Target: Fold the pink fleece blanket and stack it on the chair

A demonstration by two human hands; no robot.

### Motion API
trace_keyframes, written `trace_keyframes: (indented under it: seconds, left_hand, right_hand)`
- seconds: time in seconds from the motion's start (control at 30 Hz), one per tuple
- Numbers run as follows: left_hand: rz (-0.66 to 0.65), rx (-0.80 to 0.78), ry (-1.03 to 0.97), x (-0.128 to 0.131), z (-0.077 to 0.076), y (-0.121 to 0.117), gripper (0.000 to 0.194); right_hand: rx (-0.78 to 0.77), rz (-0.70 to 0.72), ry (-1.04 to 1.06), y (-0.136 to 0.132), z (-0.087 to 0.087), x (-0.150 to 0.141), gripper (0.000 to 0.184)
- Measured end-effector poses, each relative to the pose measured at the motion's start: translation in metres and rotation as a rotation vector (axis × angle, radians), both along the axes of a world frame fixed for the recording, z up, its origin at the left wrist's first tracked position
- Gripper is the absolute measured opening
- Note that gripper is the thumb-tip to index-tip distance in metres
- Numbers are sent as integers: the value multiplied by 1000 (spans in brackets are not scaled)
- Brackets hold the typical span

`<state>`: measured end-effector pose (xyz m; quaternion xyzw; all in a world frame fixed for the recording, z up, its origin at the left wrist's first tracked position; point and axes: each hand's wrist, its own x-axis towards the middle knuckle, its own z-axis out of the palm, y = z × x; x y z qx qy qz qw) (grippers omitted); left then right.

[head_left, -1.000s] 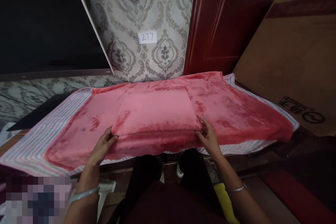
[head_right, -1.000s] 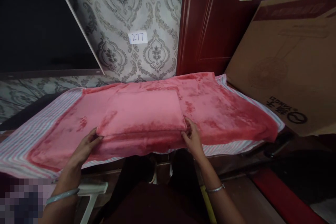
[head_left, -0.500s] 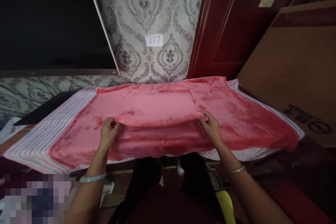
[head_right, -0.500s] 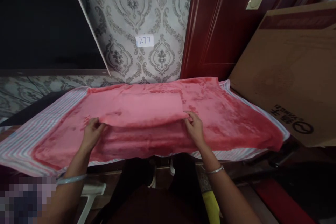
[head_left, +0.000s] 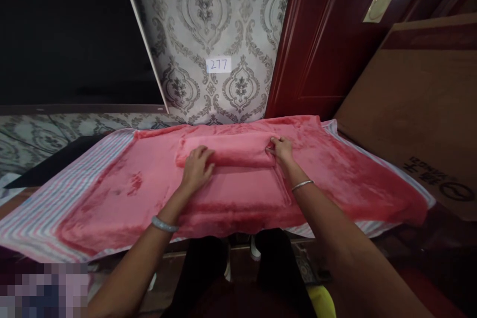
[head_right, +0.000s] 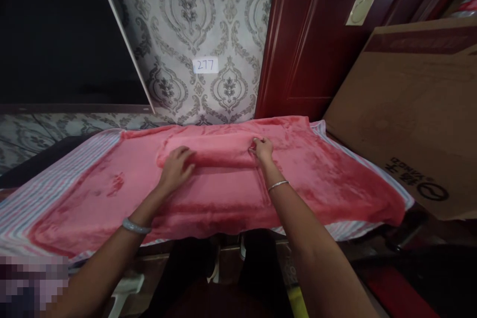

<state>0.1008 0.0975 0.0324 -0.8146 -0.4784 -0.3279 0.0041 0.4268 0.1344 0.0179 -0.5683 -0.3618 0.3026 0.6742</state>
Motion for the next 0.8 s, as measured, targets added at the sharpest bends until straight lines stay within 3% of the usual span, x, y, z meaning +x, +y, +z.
trace_keyframes:
  seconds: [0.07, 0.13, 0.27, 0.37, 0.47, 0.63, 0.8]
  left_hand:
    - [-30, -42, 258, 5, -10, 2, 59]
    - [8, -71, 349, 6, -16, 8, 68]
    - [49, -42, 332, 9, -20, 20, 67]
    - [40, -15, 313, 11, -24, 16, 69]
    - [25, -3, 292, 6, -27, 8, 68]
    - [33, 83, 343, 7, -20, 0, 65]
    - [-113, 105, 444, 44, -7, 7, 68]
  right_hand:
    - [2, 15, -45, 1, 1, 4, 26]
    - [17, 18, -112, -9, 1, 9, 26]
    - [1, 18, -287, -57, -14, 20, 29]
    - [-73, 60, -417, -100, -37, 20, 20]
    - [-163, 91, -540, -123, -55, 16, 20]
    - [-314, 90, -744, -113, -57, 7, 29]
    - [-458, 71, -887, -93, -45, -6, 28]
